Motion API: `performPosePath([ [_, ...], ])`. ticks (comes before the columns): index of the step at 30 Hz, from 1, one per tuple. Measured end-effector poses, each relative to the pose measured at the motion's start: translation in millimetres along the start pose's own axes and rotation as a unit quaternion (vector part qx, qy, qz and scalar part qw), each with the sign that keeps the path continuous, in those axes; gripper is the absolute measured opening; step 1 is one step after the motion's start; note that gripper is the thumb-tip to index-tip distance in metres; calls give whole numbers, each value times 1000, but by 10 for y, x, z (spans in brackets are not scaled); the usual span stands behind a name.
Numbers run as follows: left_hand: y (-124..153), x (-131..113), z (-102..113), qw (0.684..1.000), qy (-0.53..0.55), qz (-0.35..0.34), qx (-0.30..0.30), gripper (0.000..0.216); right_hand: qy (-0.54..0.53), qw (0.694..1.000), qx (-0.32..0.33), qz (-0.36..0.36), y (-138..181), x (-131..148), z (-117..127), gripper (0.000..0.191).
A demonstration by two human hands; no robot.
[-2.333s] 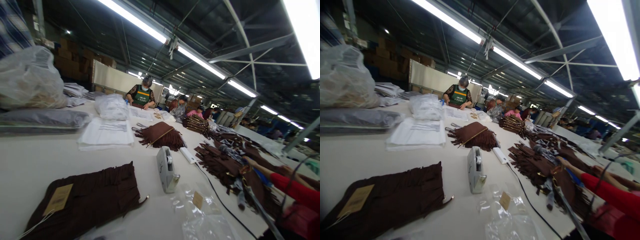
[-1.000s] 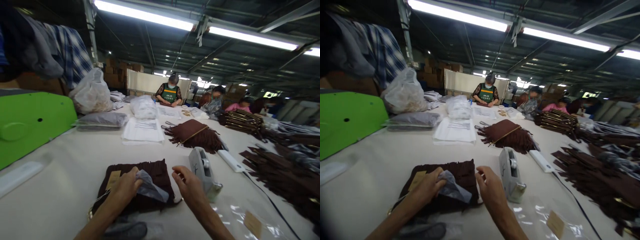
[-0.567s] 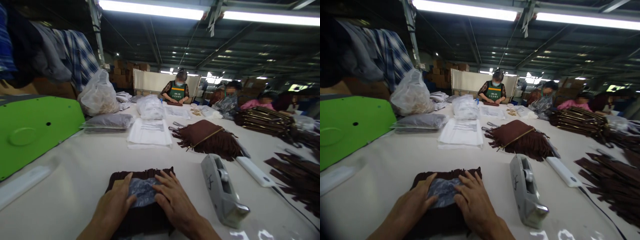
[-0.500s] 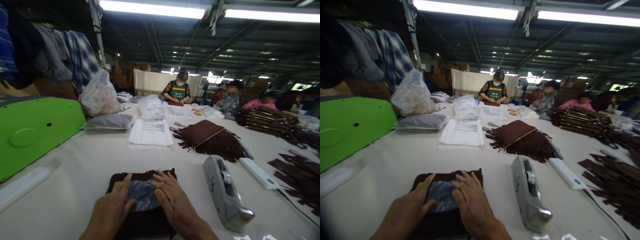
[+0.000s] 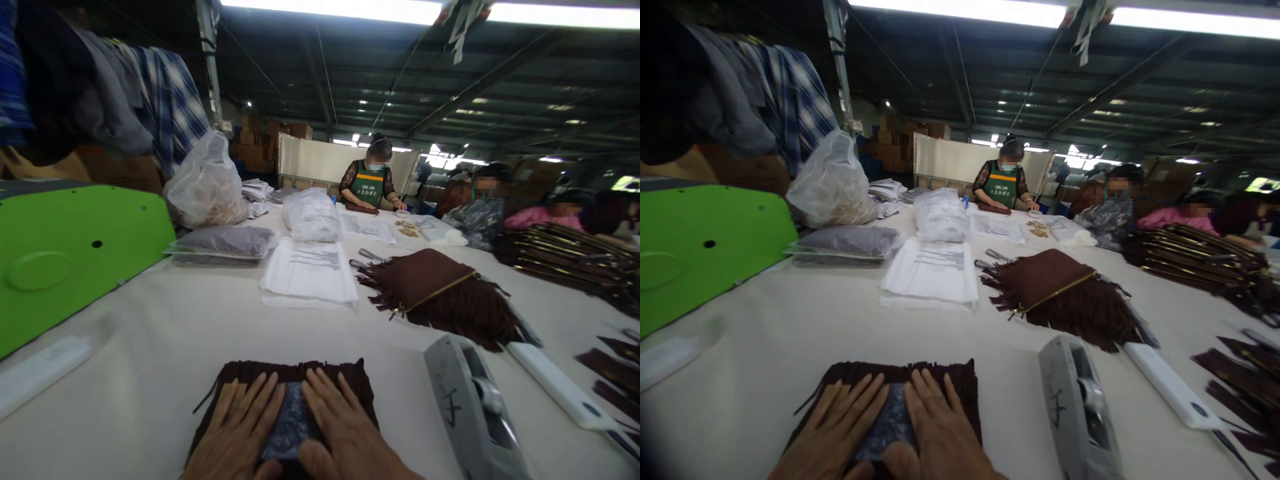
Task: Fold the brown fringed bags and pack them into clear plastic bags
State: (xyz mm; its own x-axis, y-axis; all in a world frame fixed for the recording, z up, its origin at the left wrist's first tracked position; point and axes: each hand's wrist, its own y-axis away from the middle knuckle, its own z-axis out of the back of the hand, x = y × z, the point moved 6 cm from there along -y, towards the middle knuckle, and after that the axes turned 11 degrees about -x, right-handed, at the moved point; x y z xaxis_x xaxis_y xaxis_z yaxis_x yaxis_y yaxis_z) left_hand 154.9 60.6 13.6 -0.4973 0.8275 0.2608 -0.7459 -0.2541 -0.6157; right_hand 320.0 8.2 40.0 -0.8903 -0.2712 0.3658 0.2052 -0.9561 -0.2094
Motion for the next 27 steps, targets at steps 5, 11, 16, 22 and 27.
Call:
performPosePath([
  [5, -1, -9, -66, 999, 27, 9, 29, 77, -27, 998, -6, -62, -352, 226, 581, 63],
  [11, 96, 86, -93, 999, 40, -7, -34, 49, -12, 999, -23, 20, -612, 182, -8, 60],
  [16, -362, 771, 243, 958, 162, 237, 0, 27, 15, 998, 5, 57, -542, 7, -497, 73],
  [22, -499, 1457, 202, 863, 85, 449, 216, 25, 32, 998, -10, 58, -540, -3, -501, 76],
  [27, 62, 1293, 10, 831, 149, 434, 315, 14, -5, 999, 8, 43, -538, 16, -488, 74],
])
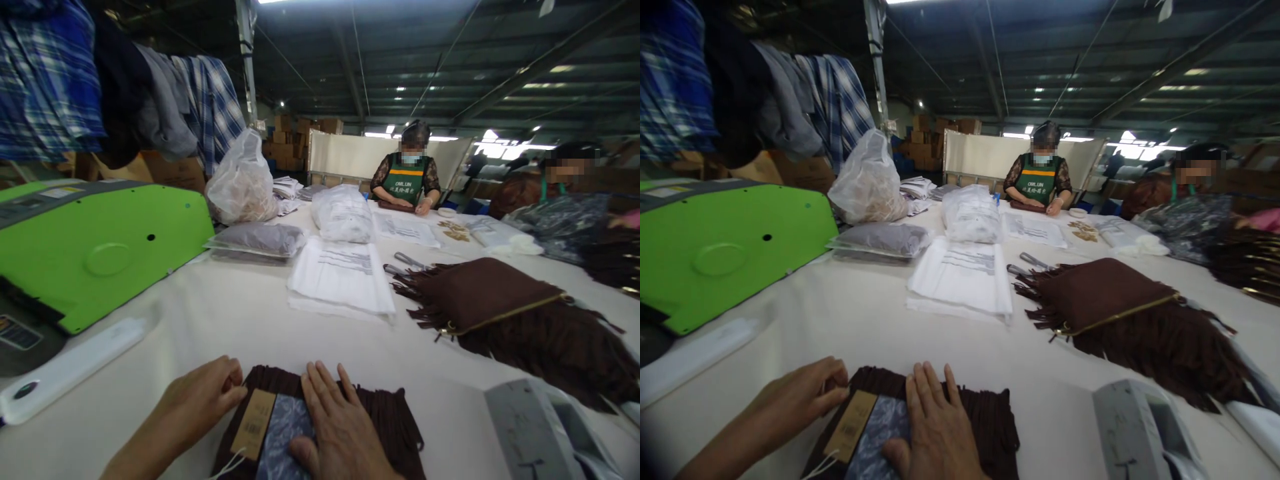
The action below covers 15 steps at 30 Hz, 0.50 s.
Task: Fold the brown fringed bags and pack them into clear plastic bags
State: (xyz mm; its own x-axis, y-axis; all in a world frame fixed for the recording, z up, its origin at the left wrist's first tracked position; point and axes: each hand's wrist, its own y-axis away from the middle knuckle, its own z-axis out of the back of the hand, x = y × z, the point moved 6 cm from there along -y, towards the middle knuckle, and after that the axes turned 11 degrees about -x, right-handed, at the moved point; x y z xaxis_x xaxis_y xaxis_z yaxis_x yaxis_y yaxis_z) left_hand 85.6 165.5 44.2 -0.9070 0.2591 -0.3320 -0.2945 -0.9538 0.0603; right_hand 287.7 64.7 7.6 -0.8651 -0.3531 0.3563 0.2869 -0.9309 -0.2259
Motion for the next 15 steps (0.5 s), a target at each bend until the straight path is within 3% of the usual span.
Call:
performPosePath([
  [6, -31, 79, -250, 999, 38, -24, -4, 10, -38, 998, 15, -37, -6, 63, 126, 71],
  [10, -21, 11, -118, 999, 30, -22, -4, 13, -48, 998, 6, -47, -7, 84, 163, 71],
  [15, 274, -251, 15, 1000, -25, -5, -6, 15, -38, 998, -12, -44, 12, 67, 148, 72],
])
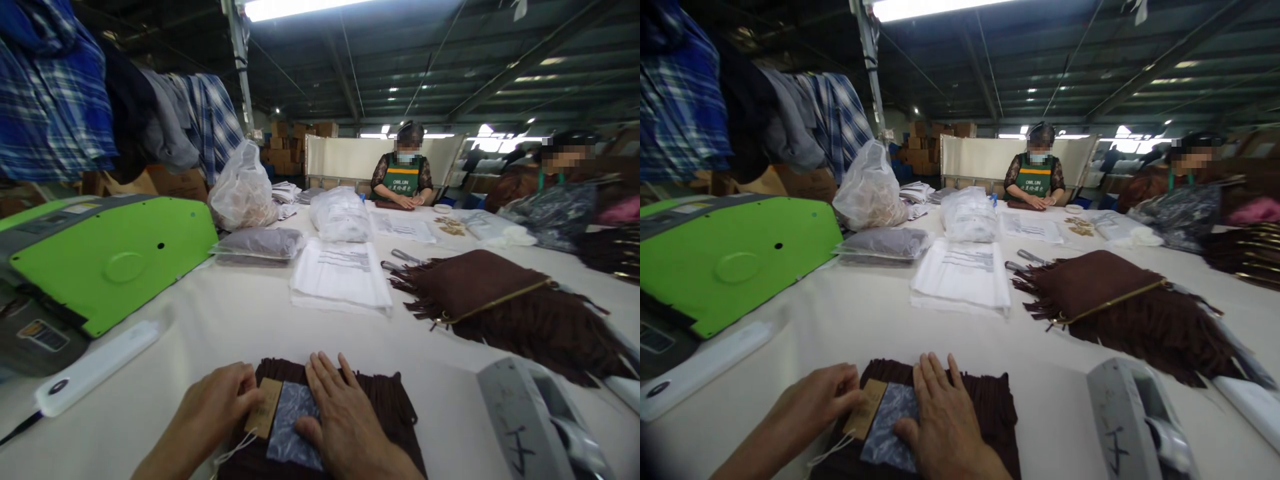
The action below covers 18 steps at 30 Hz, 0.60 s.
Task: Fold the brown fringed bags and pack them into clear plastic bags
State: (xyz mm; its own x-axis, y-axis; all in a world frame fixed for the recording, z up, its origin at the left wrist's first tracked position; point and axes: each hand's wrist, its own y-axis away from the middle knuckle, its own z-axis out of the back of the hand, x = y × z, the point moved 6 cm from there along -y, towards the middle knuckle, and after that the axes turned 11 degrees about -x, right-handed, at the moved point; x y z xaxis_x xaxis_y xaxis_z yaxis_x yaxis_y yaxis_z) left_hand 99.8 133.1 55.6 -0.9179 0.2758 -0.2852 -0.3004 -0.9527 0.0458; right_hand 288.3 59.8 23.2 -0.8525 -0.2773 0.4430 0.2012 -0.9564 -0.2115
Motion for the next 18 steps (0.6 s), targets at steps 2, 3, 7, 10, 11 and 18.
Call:
performPosePath([
  [2, 128, -152, -56, 999, -26, -31, -8, 16, 7, 1000, -11, 4, 9, -13, -6, 72],
  [3, 185, -216, -91, 998, -42, -50, -14, 17, 9, 1000, -16, 5, 12, -18, -9, 72],
  [7, 324, -306, -103, 992, -66, -101, -22, 21, 1, 1000, -14, 5, -1, 12, 19, 74],
  [10, 278, -187, 134, 994, 1, -91, -61, 26, -31, 999, 8, -4, -10, 97, 160, 77],
  [11, 232, -126, 229, 992, 32, -82, -95, 29, -43, 999, 16, -11, -1, 112, 240, 77],
  [18, -133, 48, -246, 935, 66, -223, -269, 53, -104, 967, -156, -170, 376, -690, 1000, 65],
])
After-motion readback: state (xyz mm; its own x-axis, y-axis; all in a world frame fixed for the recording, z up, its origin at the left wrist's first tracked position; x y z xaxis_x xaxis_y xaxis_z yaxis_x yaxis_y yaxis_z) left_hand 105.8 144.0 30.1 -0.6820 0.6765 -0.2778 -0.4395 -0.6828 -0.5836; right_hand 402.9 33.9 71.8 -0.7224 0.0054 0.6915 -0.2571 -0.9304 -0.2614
